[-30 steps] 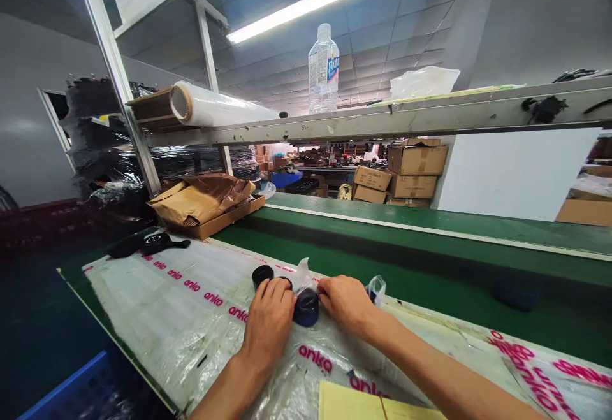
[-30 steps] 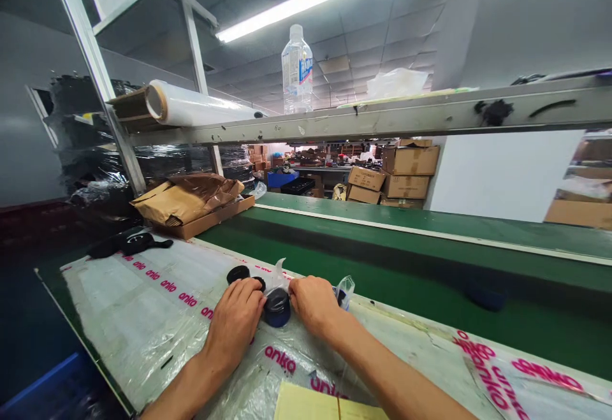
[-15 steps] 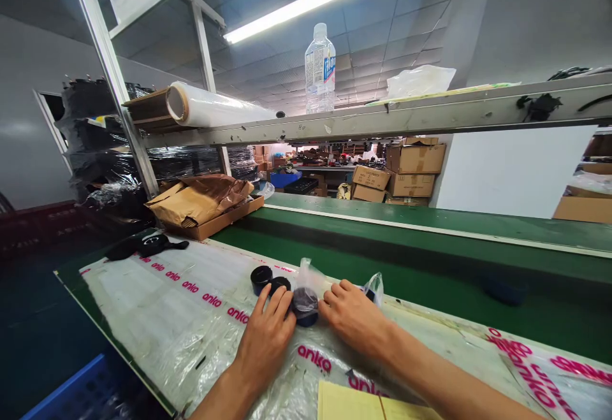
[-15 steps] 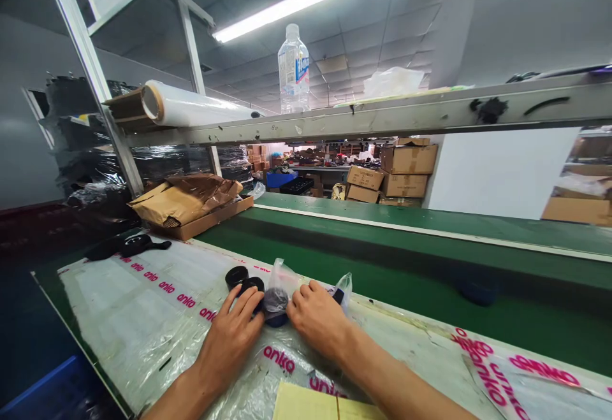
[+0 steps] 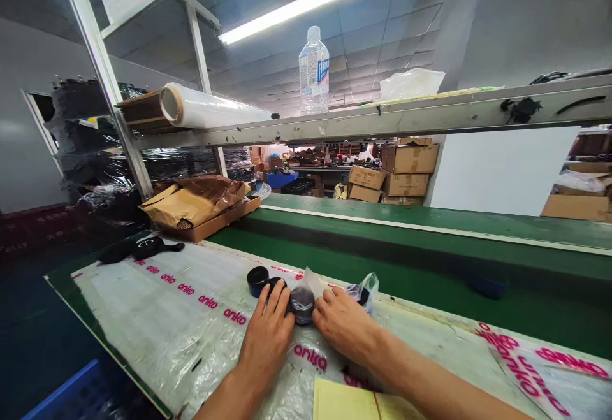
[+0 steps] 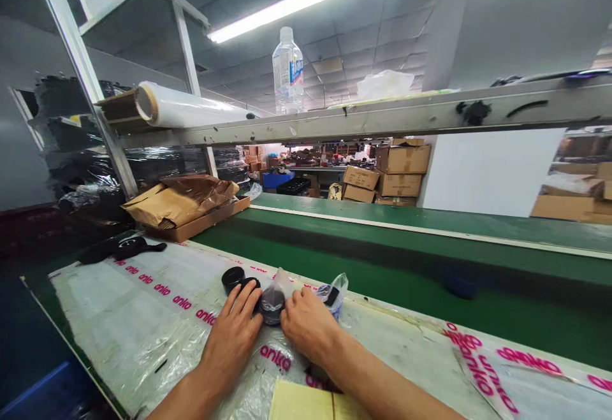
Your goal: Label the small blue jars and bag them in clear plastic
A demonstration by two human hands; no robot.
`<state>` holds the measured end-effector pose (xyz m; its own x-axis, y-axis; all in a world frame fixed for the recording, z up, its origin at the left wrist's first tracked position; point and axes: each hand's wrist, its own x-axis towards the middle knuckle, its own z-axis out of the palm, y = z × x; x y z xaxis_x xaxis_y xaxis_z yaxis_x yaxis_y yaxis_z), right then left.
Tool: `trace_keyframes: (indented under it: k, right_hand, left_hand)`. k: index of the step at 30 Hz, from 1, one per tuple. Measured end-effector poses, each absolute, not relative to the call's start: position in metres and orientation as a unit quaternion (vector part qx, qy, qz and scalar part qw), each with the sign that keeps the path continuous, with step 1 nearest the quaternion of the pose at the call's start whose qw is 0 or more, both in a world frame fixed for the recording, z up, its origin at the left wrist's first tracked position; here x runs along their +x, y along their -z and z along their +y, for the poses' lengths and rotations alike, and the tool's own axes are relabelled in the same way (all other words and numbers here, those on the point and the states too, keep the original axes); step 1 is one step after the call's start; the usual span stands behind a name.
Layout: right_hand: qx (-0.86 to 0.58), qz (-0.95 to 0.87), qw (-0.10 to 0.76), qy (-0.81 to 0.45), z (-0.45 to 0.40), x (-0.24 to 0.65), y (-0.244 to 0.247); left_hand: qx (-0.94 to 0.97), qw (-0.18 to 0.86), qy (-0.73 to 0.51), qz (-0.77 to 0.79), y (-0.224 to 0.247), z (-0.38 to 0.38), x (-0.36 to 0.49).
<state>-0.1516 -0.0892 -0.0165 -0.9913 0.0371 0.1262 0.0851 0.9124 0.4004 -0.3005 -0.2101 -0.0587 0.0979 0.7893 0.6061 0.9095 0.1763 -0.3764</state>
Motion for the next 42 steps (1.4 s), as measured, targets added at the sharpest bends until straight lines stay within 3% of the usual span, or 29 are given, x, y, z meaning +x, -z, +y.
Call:
trace_keyframes:
  k: [6,18,33,42]
  right_hand:
    - [-0.061,-0.988,0.035,0.14,-0.093,-0.155,0.011]
    - [-0.251,-0.965,0.055,-0.046,-0.076,-0.152,-0.027]
    - [-0.319,-0.934,0.162,0.006,-0.043,-0.136,-0.055]
    - [-0.324,-0.922,0.213,-0.012,-0.042,-0.074,-0.063]
  left_hand:
    - [-0.66,0.357,0.101,-0.653,0.056,-0.21,-0.3]
    - [-0.608,0.282,0.23,-0.706,0.046,-0.209,-0.281]
    - [-0.561,0.154,0.237,-0.778,-0.017,-0.168,-0.269]
    - [-0.592,0.19,0.282,-0.731,-0.015,-0.169,-0.261]
